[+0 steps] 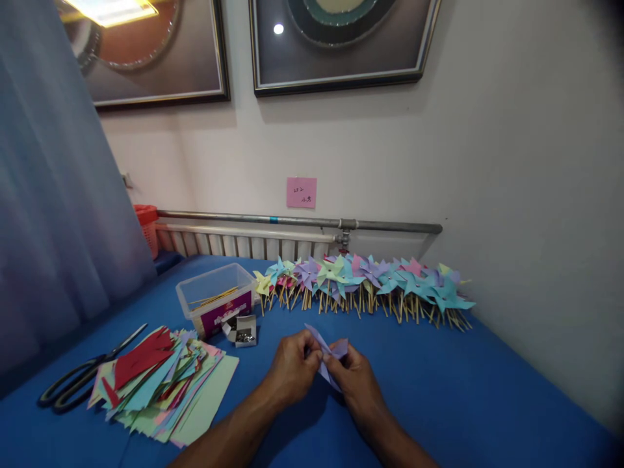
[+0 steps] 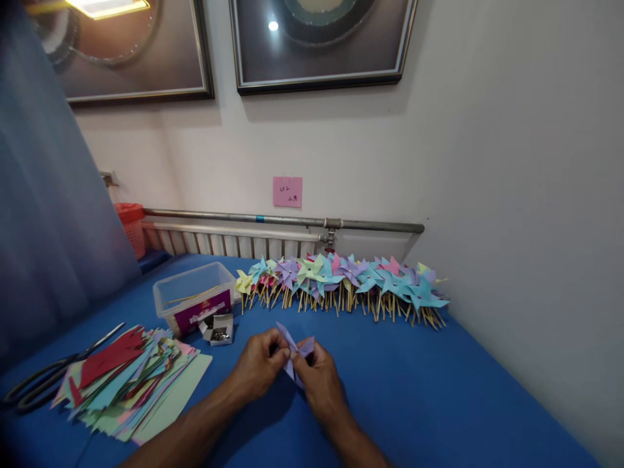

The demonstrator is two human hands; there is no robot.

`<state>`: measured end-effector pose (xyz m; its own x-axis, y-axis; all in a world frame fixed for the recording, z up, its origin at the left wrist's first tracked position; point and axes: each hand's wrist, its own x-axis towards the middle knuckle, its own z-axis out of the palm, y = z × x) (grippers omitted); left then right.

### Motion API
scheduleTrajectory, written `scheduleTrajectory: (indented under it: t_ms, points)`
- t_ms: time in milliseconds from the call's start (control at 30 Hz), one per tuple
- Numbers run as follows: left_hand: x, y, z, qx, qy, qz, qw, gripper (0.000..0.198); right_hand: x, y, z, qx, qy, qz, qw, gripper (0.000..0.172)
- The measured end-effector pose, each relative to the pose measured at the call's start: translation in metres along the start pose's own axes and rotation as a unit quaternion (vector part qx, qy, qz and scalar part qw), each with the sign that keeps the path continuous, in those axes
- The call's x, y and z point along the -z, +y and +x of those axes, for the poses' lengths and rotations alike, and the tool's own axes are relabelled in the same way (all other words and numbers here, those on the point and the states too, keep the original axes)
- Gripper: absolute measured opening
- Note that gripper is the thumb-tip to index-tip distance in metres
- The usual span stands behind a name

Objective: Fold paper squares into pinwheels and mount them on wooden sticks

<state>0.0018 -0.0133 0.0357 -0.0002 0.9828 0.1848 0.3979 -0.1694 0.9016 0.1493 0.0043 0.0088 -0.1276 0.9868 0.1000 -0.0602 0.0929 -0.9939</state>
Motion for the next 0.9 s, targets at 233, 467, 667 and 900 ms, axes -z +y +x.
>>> scheduleTrajectory:
  t_ms: [233,467,667,900]
  points:
    - [-0.002,0.0,0.001,-0.003,0.014,0.001,1.0,0.008,0.002,-0.002,0.001,-0.008,-0.004,0.024,1.0,0.039]
    - [-0.004,-0.005,0.002,-0.015,0.01,-0.009,1.0,0.008,0.003,0.014,0.01,-0.031,0.0,0.063,0.998,0.042]
    - [0.001,0.004,-0.001,-0.023,0.027,-0.023,0.999,0.01,0.004,0.017,0.012,-0.046,0.015,0.098,0.994,0.045]
    - [0.0,-0.001,0.011,0.105,0.073,-0.168,0.978,0.02,0.004,0.017,0.012,-0.054,0.017,0.137,0.989,0.047]
